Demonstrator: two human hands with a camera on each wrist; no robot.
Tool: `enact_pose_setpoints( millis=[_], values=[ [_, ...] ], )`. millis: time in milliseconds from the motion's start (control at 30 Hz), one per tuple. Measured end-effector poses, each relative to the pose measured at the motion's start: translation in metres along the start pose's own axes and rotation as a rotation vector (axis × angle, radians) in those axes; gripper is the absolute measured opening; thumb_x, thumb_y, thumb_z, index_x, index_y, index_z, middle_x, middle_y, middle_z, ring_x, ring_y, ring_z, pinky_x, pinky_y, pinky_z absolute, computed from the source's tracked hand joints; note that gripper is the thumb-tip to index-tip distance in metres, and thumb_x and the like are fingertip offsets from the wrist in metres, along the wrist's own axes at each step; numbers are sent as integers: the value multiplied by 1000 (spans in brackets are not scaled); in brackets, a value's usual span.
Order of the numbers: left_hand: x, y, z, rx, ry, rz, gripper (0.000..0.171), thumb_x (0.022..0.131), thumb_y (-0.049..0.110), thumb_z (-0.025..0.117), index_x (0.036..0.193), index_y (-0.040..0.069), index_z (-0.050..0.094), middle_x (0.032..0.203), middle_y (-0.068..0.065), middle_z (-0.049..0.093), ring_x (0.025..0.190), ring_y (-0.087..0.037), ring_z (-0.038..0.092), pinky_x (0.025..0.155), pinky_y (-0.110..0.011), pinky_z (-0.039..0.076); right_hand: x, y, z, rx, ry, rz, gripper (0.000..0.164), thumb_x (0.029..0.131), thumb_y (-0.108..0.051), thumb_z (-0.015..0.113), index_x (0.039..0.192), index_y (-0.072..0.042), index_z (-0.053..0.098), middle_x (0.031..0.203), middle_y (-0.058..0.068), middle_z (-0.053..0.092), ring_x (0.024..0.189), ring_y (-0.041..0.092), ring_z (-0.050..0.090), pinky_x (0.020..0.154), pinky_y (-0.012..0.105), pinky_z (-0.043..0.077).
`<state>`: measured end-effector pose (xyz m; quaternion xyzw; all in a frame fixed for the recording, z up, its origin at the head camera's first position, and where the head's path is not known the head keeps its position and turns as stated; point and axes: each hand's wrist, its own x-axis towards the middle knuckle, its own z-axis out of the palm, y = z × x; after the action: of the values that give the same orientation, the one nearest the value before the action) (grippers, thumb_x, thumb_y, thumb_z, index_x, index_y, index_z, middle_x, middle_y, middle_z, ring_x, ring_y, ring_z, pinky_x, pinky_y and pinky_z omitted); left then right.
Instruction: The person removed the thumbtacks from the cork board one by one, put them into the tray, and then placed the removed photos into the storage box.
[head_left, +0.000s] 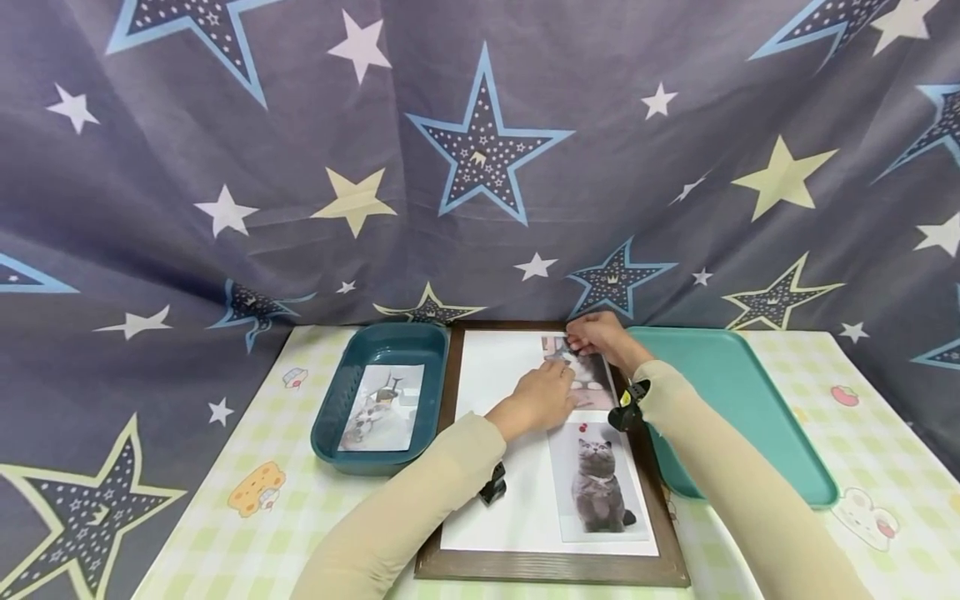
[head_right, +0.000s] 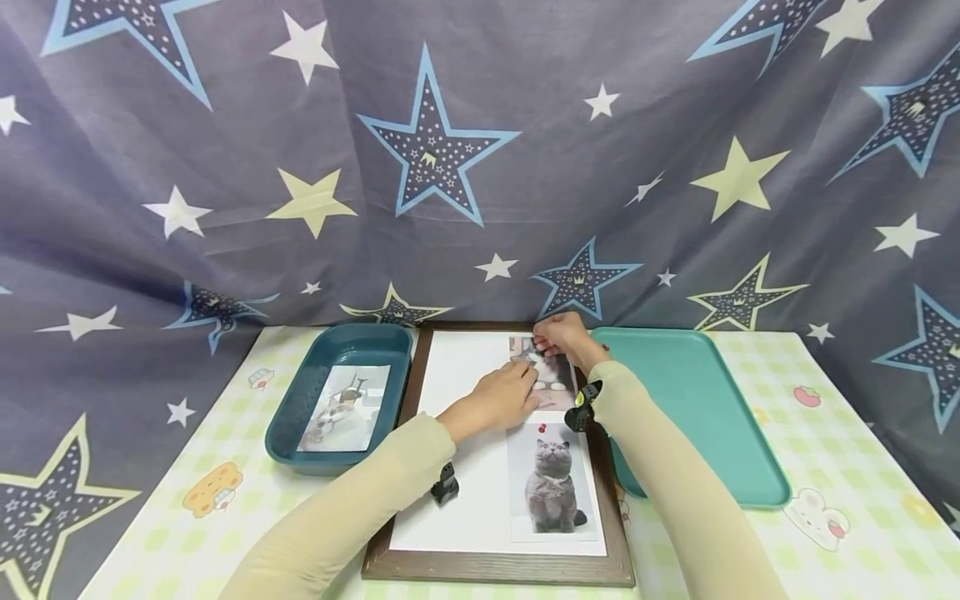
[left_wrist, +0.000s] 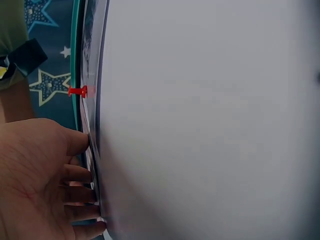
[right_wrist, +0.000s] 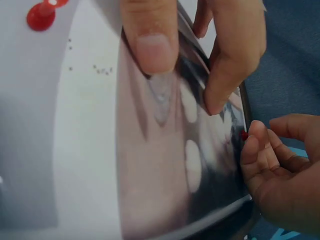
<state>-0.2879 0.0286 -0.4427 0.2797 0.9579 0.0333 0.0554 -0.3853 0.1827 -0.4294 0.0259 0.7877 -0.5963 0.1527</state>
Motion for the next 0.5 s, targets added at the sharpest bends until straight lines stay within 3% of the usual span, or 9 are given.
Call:
enact_pose_setpoints(
  millis=[267,500],
  values=[
    [1,3,0,15,-9,-20,55,107,38,49,152,8,44,161,-13,40,151,-27,36,118,-40,41,5,7,-2,14,-35,12,37,101,-5,55,129,21,55,67,-3,67,58,4,62,59,18,55],
    [2,1,0,6,0,-21,54,107,38,47,151,7,45,160,-13,41,150,-27,37,117,-40,41,8,5,-5,-47,-75,-9,34,102,-5,57,124,20,58,71,-2,68,62,5,65,63,19,57]
  ],
)
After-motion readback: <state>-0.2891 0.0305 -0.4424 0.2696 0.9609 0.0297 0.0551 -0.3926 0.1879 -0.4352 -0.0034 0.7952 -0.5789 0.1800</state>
